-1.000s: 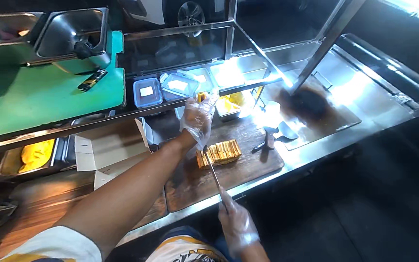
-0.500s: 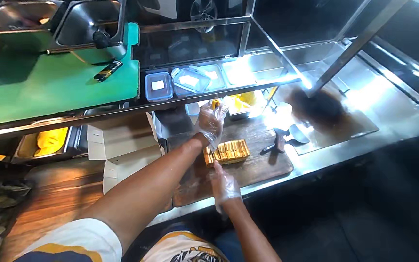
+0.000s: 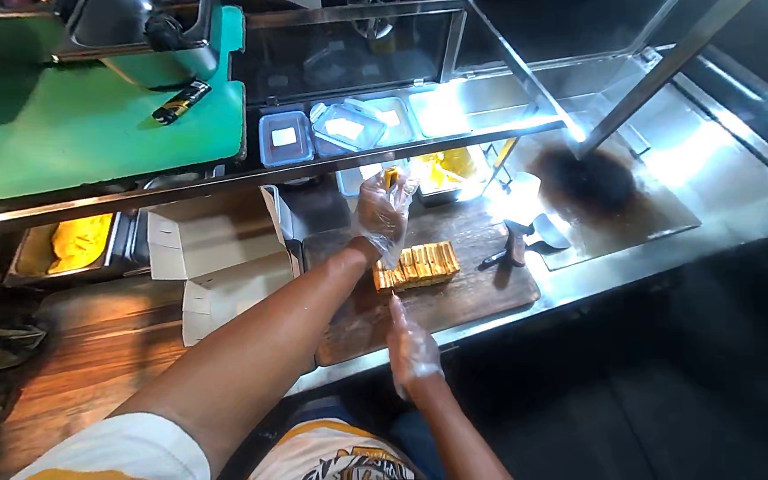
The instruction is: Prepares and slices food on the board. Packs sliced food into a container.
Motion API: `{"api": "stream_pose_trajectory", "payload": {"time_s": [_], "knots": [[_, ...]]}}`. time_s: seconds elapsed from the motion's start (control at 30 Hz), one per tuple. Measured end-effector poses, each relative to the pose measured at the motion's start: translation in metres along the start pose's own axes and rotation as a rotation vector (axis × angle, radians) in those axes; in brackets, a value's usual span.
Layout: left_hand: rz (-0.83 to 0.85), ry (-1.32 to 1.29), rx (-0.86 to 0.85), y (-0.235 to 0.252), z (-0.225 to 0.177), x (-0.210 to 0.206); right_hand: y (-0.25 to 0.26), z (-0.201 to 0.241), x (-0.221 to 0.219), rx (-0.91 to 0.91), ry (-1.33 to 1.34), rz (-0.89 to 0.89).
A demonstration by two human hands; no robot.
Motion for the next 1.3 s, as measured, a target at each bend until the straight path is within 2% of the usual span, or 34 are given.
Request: {"api": "stream_pose_trajectory", "payload": {"time_s": [0.1,0.17,0.27,0.33,0.43,0.5,0.57,0.63,0.67,0.73,0.8,0.83,0.87,0.93,0.97,1.0,1.03,1.07,1.13,1.23,1.3], "knots": [[0.0,-0.043,-0.04,0.0,0.002,0.005,-0.071,-0.057,-0.017,0.087,-0.059,-0.124],[-0.019,-0.035,-0.059,0.002,0.004,0.011,-0.123,-0.091,-0.013,0.204,-0.024,-0.306],[-0.044,-0.033,-0.04,0.001,0.005,0.023,-0.163,-0.122,0.004,0.257,0.301,-0.232],[-0.043,-0.065,-0.025,-0.003,0.005,0.029,-0.166,-0.121,0.015,0.259,0.612,-0.156],[-0.041,-0.071,0.007,-0.007,0.009,0.031,-0.148,-0.106,0.01,0.072,1.009,-0.005],[-0.015,-0.012,0.057,-0.008,0.01,0.026,-0.133,-0.106,-0.004,0.033,1.199,0.047],[0.112,0.05,0.163,-0.001,0.003,0.013,-0.125,-0.108,-0.01,0.047,1.285,0.067],[0.236,0.095,0.234,0.008,-0.026,0.005,-0.128,-0.108,-0.006,0.058,1.253,0.072],[0.252,0.035,0.207,0.012,-0.055,0.004,-0.132,-0.108,0.001,0.068,1.216,0.064],[0.258,-0.193,0.011,0.011,-0.132,0.006,-0.139,-0.111,0.022,0.124,1.142,-0.016],[0.312,-0.327,-0.225,-0.016,-0.201,0.003,-0.137,-0.123,0.052,0.183,0.982,-0.244],[0.348,-0.306,-0.355,-0.039,-0.22,-0.005,-0.13,-0.129,0.07,0.202,0.843,-0.356],[0.398,-0.21,-0.501,-0.068,-0.222,-0.02,-0.119,-0.132,0.089,0.217,0.682,-0.428],[0.591,0.071,-0.889,-0.137,-0.184,-0.07,-0.088,-0.132,0.125,0.196,0.354,-0.492],[0.692,0.28,-1.091,-0.171,-0.148,-0.097,-0.067,-0.135,0.136,0.133,0.244,-0.442],[0.787,0.469,-1.228,-0.198,-0.108,-0.123,-0.046,-0.138,0.146,0.067,0.176,-0.374],[0.902,0.586,-1.257,-0.215,-0.067,-0.144,-0.025,-0.14,0.153,0.016,0.125,-0.316],[1.021,0.691,-1.197,-0.225,-0.027,-0.161,-0.005,-0.144,0.157,-0.019,0.056,-0.264],[1.179,0.86,-0.944,-0.227,0.03,-0.176,0.018,-0.146,0.163,-0.034,-0.038,-0.194],[1.173,0.979,-0.627,-0.224,0.069,-0.164,0.024,-0.148,0.173,0.03,-0.107,-0.206],[1.109,1.059,-0.539,-0.232,0.079,-0.148,0.008,-0.137,0.186,0.167,-0.116,-0.387]]}}
Point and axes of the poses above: each hand's wrist, its own y-axis towards the middle knuckle, its own x-axis out of the back of the hand, z = x × y, the point moved 8 cm from there along y, towards the middle knuckle, and after that the axes turned 12 degrees about y, right-handed, at the moved point
